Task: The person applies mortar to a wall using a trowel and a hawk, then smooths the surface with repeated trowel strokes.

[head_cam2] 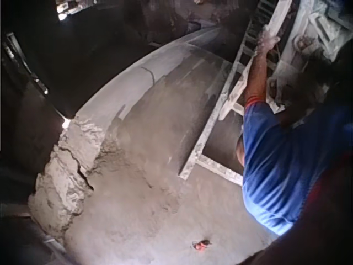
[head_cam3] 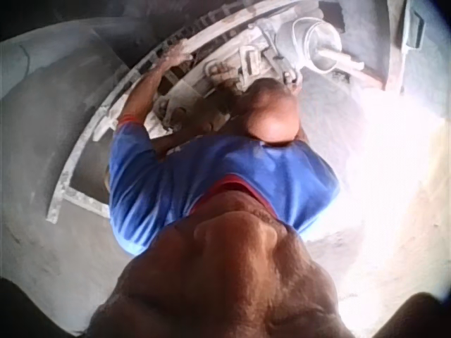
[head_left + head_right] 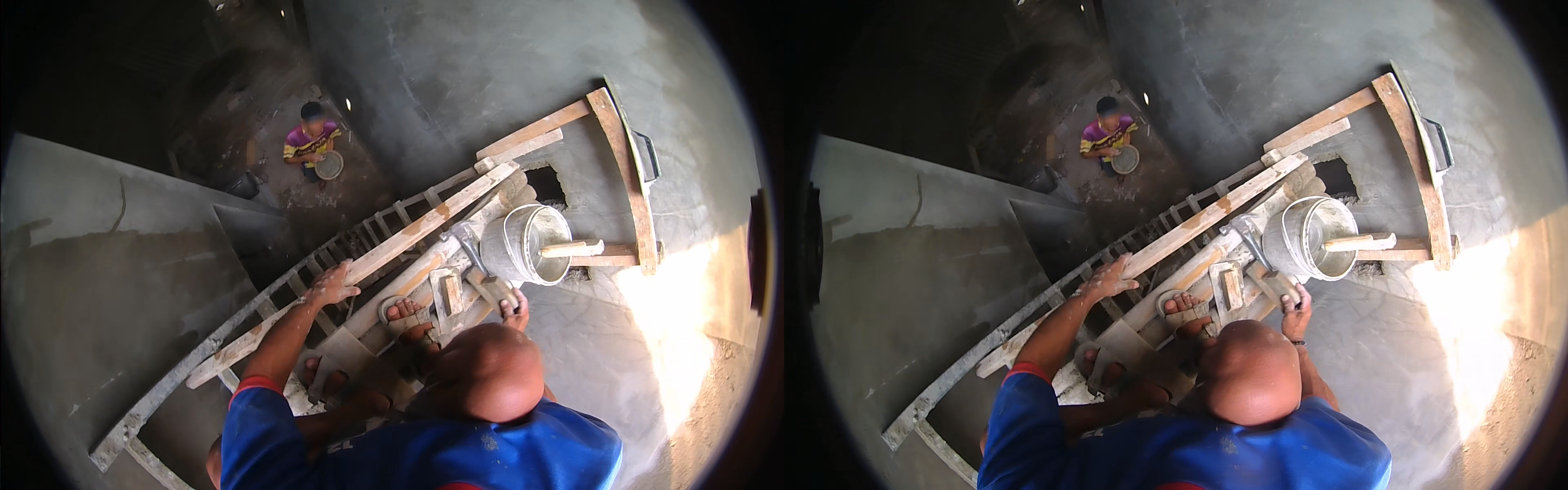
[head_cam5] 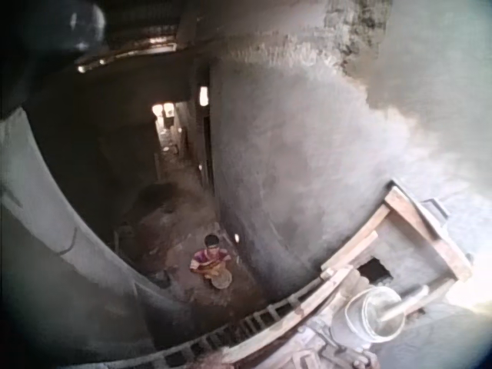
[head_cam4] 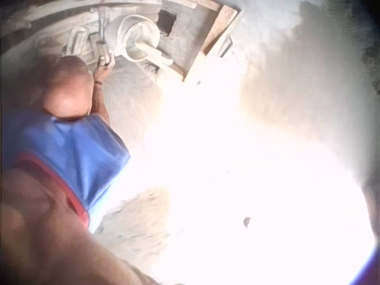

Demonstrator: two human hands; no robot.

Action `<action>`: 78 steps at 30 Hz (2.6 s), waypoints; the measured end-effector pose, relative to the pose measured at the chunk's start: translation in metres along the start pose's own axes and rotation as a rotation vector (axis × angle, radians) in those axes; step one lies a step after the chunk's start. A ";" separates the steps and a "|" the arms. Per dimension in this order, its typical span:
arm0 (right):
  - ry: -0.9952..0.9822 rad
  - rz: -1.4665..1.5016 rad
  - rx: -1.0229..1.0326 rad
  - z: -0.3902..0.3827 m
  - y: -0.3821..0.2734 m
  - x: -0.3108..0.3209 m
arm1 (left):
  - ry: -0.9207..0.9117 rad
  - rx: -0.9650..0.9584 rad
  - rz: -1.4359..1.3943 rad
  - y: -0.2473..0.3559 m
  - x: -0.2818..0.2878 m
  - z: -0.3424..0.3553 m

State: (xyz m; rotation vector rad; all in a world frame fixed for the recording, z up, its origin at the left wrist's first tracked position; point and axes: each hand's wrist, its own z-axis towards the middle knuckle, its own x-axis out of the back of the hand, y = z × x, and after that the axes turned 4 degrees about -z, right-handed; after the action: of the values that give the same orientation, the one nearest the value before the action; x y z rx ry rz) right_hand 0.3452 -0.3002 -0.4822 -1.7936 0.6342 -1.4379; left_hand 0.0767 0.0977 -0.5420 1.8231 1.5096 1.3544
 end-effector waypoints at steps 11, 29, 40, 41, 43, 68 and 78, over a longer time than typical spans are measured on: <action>-0.229 -0.488 0.084 -0.038 0.003 -0.007 | -0.014 0.306 0.184 0.062 0.023 -0.022; -0.254 0.561 -0.224 0.138 -0.218 -0.085 | -0.062 -0.011 -0.117 0.179 0.090 -0.024; -0.257 0.911 -0.251 0.141 -0.251 -0.088 | 0.084 -0.066 -0.045 0.226 0.087 -0.066; -0.280 0.905 -0.210 0.153 -0.250 -0.079 | 0.071 -0.082 -0.031 0.242 0.096 -0.066; -0.354 0.935 -0.285 0.164 -0.250 -0.063 | 0.025 -0.090 -0.051 0.255 0.095 -0.055; -0.524 1.143 -0.258 0.071 -0.336 -0.153 | 0.040 0.254 -0.201 0.163 0.089 -0.105; -0.631 0.902 0.708 0.206 -0.571 -0.024 | 0.353 -0.289 -0.165 0.352 0.199 -0.088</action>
State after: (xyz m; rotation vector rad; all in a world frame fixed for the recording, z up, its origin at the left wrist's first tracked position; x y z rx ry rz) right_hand 0.4991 0.1132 -0.0639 -1.0473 0.4166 -0.3520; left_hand 0.1690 0.1400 -0.1407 1.3052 1.4950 1.7712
